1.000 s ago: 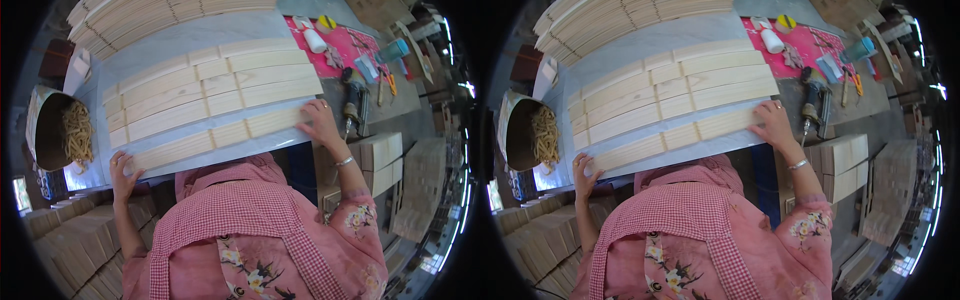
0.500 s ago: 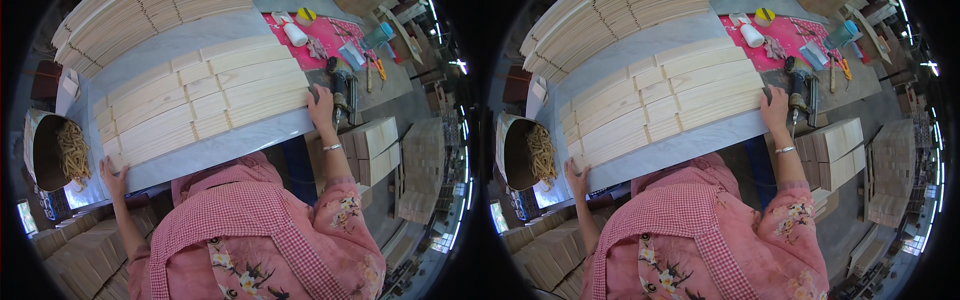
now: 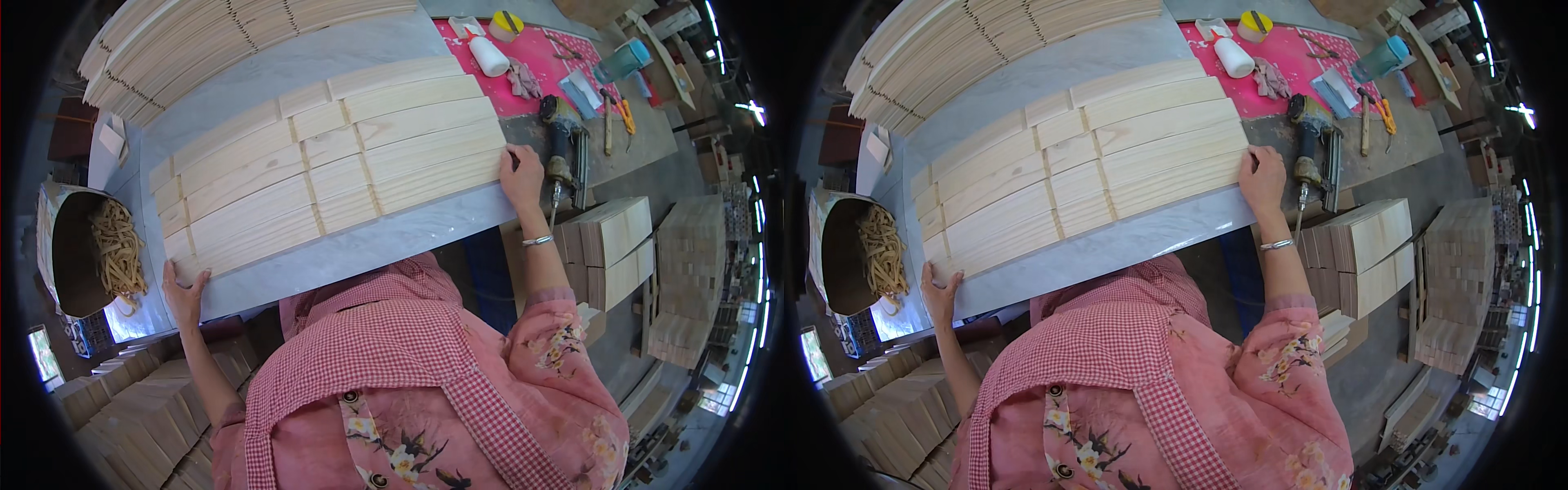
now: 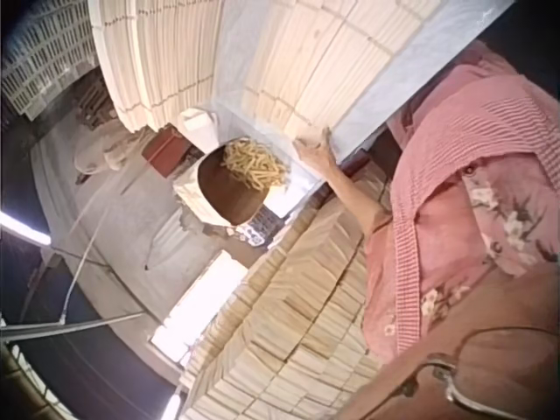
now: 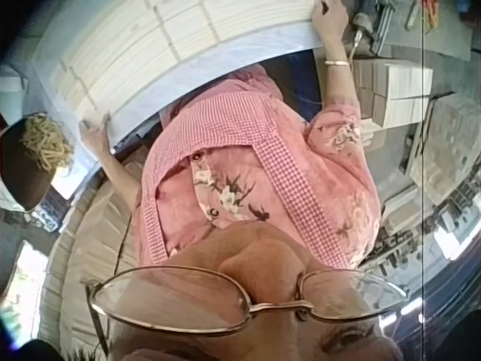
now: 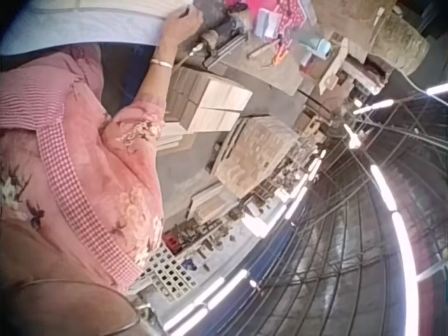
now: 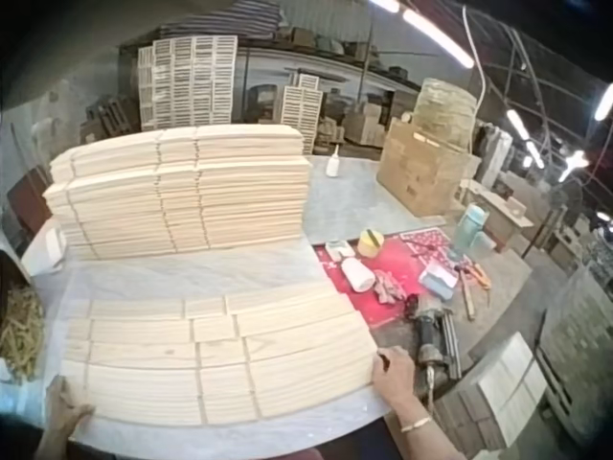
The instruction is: Assembling wooden boxes by applying glue to wooden slats and securing them with a pneumatic staple gun.
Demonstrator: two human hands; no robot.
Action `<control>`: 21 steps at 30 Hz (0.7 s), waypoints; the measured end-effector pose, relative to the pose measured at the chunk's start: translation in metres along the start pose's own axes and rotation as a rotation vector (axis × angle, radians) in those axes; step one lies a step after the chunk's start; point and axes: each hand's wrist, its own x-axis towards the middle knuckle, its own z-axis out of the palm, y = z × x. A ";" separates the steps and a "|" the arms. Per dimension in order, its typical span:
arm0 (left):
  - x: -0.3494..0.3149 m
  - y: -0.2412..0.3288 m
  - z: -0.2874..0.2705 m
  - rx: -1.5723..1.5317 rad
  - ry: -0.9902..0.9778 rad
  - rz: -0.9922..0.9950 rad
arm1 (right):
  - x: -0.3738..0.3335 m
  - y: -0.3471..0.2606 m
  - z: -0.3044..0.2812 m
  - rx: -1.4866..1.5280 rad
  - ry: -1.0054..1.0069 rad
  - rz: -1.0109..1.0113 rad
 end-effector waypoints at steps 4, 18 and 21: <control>0.003 -0.001 -0.002 0.044 -0.009 0.031 | 0.008 -0.004 -0.005 -0.088 -0.076 0.041; 0.075 -0.001 0.036 -0.024 0.165 0.015 | 0.054 -0.004 0.038 -0.079 0.004 0.066; 0.069 0.000 0.040 0.000 0.272 0.059 | 0.055 -0.008 0.042 -0.044 0.048 0.087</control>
